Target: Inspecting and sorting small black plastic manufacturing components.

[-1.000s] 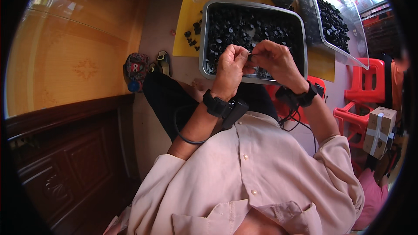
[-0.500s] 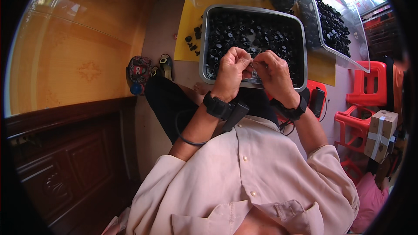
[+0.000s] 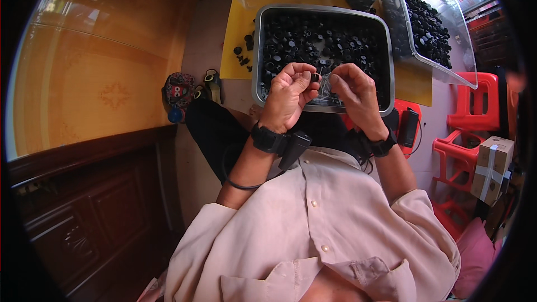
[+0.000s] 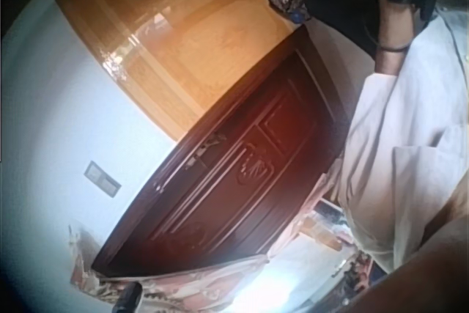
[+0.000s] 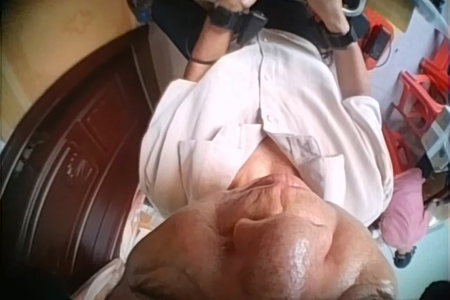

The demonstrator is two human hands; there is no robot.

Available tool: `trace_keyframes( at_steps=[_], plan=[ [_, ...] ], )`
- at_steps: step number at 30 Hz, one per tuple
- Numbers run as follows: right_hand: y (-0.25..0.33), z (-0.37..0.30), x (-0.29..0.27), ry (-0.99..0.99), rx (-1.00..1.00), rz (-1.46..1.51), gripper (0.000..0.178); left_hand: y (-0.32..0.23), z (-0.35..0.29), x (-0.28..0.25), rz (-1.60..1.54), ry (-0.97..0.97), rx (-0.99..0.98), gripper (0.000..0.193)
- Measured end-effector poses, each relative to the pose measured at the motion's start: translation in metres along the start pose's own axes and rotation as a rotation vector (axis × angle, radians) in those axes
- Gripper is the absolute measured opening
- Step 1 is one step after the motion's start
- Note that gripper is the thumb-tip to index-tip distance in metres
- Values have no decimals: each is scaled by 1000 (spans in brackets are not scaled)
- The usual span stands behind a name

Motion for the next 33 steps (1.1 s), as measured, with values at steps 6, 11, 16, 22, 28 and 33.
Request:
trace_keyframes(
  at_steps=[6,11,16,22,28,33],
  plan=[
    [-3,-2,10,17,15,74,7,-1,-6,2,-12,-3,15,13],
    [6,-4,11,2,-45,-53,6,-3,-9,1,55,5,-21,17],
    [8,-4,13,-1,-56,-36,5,1,-10,0,13,24,-58,19],
    [24,-4,16,-23,-214,-209,8,1,-12,0,26,51,-66,20],
    [39,-11,24,3,-330,-312,13,-1,-16,1,75,28,-28,20],
    [38,-15,31,20,-357,-364,14,-4,-19,0,193,-35,55,20]
  ],
)
Point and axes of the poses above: each hand's wrist, its own z-axis towards the middle knuckle, its own x-axis out of the palm, y = z × x, the point moved 8 cm from there along z, towards the middle knuckle, and after that the axes turned 8 degrees about z, right-handed, at the moved point
